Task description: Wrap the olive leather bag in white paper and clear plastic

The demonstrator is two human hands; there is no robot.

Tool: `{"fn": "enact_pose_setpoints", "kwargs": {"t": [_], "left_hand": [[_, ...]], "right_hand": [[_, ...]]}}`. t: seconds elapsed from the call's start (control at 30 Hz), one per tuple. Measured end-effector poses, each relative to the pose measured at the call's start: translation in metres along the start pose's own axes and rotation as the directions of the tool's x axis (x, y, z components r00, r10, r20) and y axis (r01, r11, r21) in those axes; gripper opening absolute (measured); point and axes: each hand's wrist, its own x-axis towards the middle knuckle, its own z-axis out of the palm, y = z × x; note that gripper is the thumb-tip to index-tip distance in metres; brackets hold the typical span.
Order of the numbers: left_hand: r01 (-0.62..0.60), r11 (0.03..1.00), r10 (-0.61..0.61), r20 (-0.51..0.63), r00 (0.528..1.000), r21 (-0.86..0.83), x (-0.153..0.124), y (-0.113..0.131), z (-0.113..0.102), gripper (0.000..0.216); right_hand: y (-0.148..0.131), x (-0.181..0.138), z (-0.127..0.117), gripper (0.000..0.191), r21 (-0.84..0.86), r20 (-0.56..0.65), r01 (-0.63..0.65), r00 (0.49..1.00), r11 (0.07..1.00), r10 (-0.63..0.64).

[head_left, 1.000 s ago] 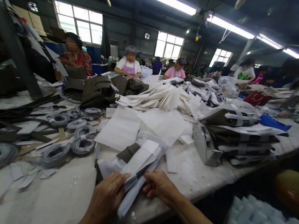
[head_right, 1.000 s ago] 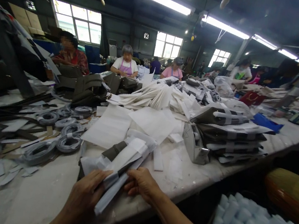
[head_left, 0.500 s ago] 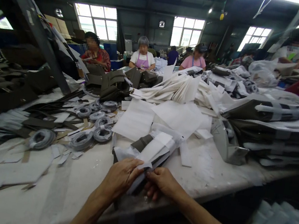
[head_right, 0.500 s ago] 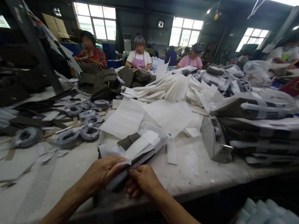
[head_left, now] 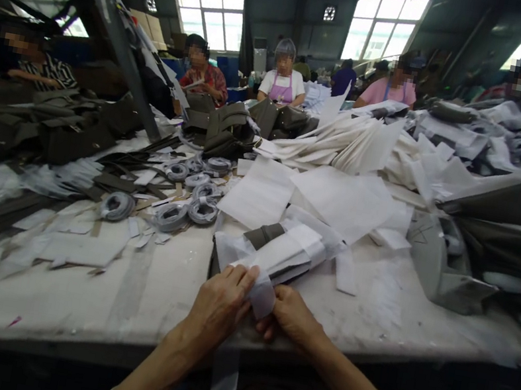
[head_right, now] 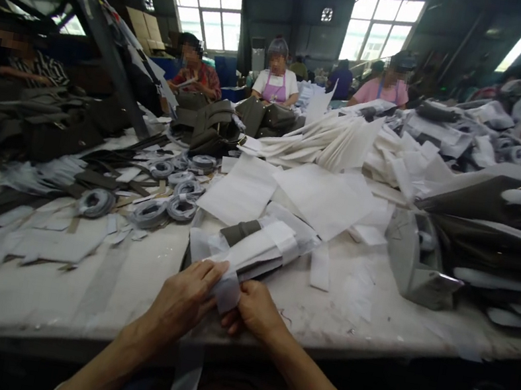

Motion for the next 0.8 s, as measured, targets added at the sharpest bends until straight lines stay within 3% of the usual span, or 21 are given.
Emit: {"fn": "enact_pose_setpoints", "kwargs": {"t": [0.13,0.3,0.37,0.4,0.47,0.53,0.57,0.6,0.67,0.8], "left_hand": [[0.015,1.000,-0.014,-0.039,0.999,0.016,-0.001,-0.010,-0.001,0.059],[-0.044,0.994,0.032,-0.118,0.992,-0.099,-0.008,-0.037,-0.006,0.062],[-0.048,0.986,0.028,-0.132,0.991,-0.158,-0.011,-0.047,-0.007,0.064],[-0.049,0.982,0.024,-0.134,0.991,-0.183,-0.011,-0.050,-0.007,0.063],[-0.047,0.975,0.019,-0.127,0.992,-0.219,-0.010,-0.055,-0.009,0.060],[-0.042,0.970,0.016,-0.111,0.994,-0.240,-0.006,-0.057,-0.011,0.054],[-0.040,0.968,0.016,-0.099,0.995,-0.248,-0.004,-0.057,-0.013,0.051],[-0.036,0.968,0.016,-0.084,0.996,-0.250,-0.002,-0.057,-0.015,0.048],[-0.030,0.969,0.017,-0.056,0.998,-0.245,0.002,-0.058,-0.019,0.042],[-0.027,0.975,0.020,-0.034,0.999,-0.219,0.005,-0.058,-0.025,0.037]], "right_hand": [[-0.004,0.007,0.008,0.033,-0.018,0.050,0.005,0.999,1.000,-0.005],[-0.007,0.006,0.004,0.043,-0.055,0.158,0.007,0.987,0.998,0.002],[-0.006,-0.001,0.001,0.036,-0.113,0.168,0.039,0.986,0.993,-0.020],[-0.005,-0.005,0.000,0.029,-0.191,0.176,0.113,0.981,0.975,-0.079],[-0.003,-0.014,0.001,0.016,-0.420,0.258,0.382,0.920,0.823,-0.295],[-0.001,-0.020,0.007,0.025,-0.596,0.444,0.643,0.763,0.480,-0.470],[0.001,-0.021,0.013,0.032,-0.625,0.531,0.714,0.685,0.316,-0.498],[0.003,-0.021,0.019,0.036,-0.635,0.594,0.750,0.628,0.186,-0.503],[0.008,-0.016,0.032,0.040,-0.641,0.661,0.767,0.561,0.013,-0.499],[0.019,0.001,0.057,0.031,-0.702,0.629,0.704,0.543,-0.106,-0.557]]}}
